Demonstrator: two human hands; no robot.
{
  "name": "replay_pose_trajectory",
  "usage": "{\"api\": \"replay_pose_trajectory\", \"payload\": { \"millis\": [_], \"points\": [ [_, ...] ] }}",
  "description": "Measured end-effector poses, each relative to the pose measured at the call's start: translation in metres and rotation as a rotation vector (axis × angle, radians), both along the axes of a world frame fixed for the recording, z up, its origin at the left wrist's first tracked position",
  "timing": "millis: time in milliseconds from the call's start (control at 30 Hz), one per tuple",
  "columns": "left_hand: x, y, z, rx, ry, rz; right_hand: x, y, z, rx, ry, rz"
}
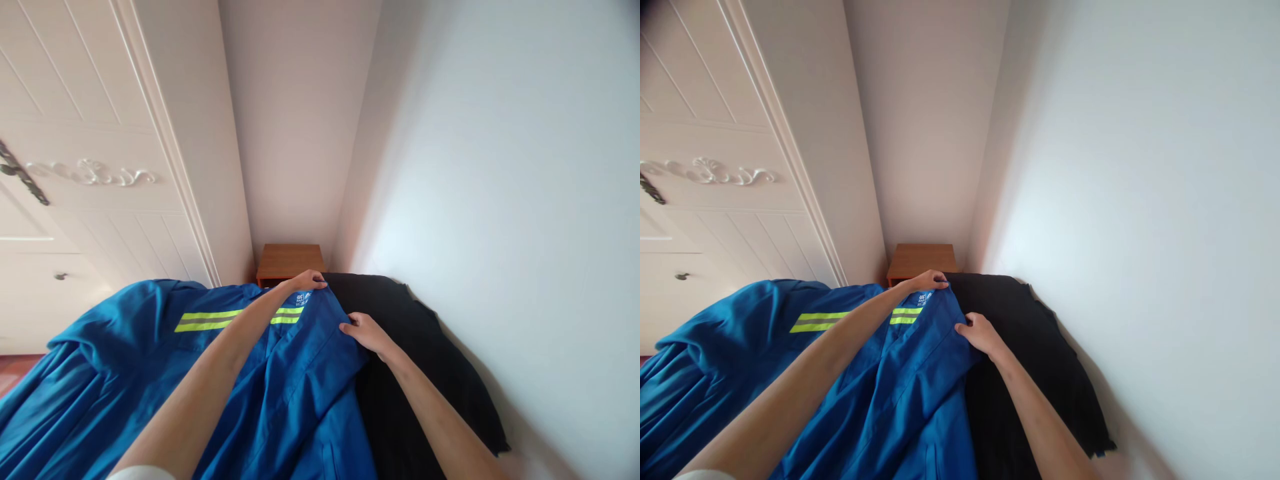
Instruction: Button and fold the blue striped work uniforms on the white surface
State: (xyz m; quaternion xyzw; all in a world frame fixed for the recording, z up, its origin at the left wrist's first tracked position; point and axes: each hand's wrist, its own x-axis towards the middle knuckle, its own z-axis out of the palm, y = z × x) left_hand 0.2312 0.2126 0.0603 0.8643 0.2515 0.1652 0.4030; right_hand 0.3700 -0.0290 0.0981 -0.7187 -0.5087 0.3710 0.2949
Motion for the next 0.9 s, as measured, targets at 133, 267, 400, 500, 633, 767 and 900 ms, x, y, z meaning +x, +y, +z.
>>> {"api": "replay_pose_trajectory", "payload": {
  "millis": [133, 267, 400, 500, 633, 767, 900],
  "points": [
    [0.006, 0.005, 0.0, 0.046, -0.077, 0.036, -0.009, 0.006, 0.011, -0.07, 0.084, 0.033],
    [0.022, 0.005, 0.004, 0.08, -0.157, 0.12, -0.008, 0.015, 0.014, -0.015, 0.224, -0.015],
    [0.036, 0.001, 0.006, 0.113, -0.181, 0.262, 0.009, 0.025, 0.003, 0.053, 0.103, -0.185],
    [0.033, -0.005, 0.005, 0.115, -0.157, 0.375, 0.018, 0.028, -0.007, 0.078, -0.009, -0.234],
    [0.001, -0.016, 0.009, 0.107, -0.14, 0.472, 0.019, 0.021, -0.007, 0.145, -0.131, -0.246],
    [-0.066, -0.041, 0.02, 0.057, -0.128, 0.558, -0.002, 0.004, 0.008, 0.387, -0.415, -0.172],
    [-0.149, -0.111, 0.018, 0.02, -0.151, 0.734, -0.043, -0.017, 0.011, 0.671, -0.645, 0.16]
  ]
}}
